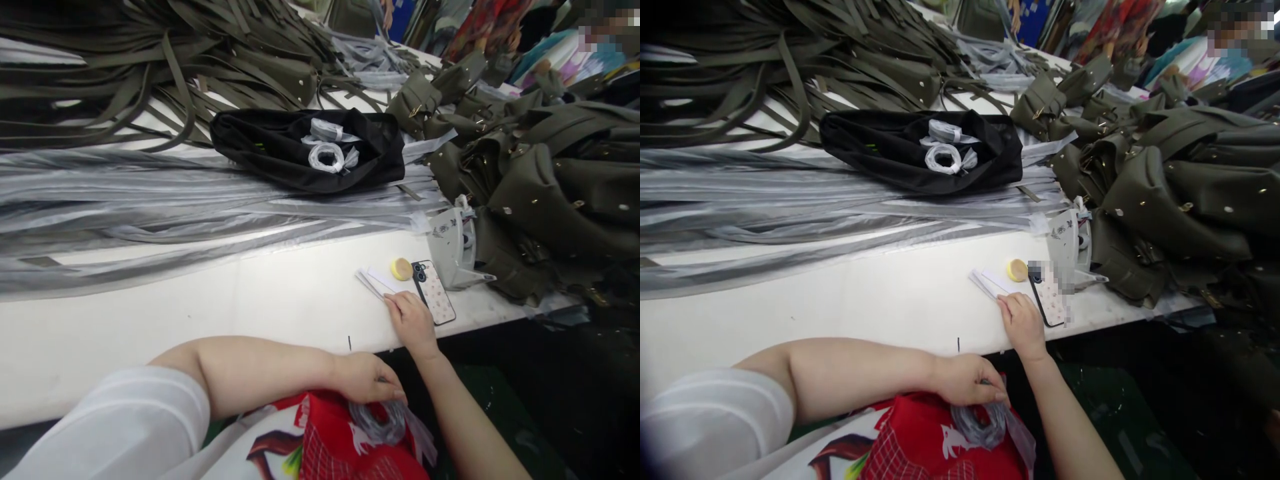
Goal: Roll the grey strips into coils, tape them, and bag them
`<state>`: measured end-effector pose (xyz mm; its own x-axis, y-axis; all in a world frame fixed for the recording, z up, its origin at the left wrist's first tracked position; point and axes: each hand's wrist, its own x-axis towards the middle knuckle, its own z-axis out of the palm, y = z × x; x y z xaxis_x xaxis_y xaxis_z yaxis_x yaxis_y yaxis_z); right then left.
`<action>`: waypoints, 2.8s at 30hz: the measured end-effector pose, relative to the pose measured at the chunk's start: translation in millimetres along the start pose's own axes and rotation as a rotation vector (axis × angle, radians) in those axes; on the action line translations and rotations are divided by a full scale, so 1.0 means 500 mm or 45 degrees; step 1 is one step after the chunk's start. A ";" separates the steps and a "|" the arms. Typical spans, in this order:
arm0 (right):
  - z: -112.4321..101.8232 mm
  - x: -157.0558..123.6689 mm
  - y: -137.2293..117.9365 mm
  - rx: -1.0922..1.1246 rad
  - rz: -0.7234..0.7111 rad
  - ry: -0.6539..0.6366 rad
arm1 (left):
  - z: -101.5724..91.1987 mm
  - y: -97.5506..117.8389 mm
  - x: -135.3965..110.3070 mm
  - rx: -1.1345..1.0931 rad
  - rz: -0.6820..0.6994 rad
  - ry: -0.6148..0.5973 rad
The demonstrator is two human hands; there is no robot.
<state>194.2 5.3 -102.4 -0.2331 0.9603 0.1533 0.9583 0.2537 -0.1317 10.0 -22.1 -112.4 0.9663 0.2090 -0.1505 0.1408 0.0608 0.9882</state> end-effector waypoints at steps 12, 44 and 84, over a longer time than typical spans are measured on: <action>-0.046 0.036 -0.018 -0.144 0.278 0.073 | -0.013 0.043 -0.022 0.033 0.082 0.147; -0.175 -0.093 -0.195 -0.297 0.114 -0.037 | -0.092 0.093 -0.021 -0.112 -0.183 0.489; -0.169 -0.258 -0.123 1.022 0.717 0.101 | 0.061 0.148 -0.023 0.369 -0.030 0.315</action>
<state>179.2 -144.3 -31.6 0.2629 0.9619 -0.0745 0.5224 -0.2069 -0.8272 16.0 -49.7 -36.6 0.8859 0.4420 -0.1408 0.2515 -0.2026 0.9464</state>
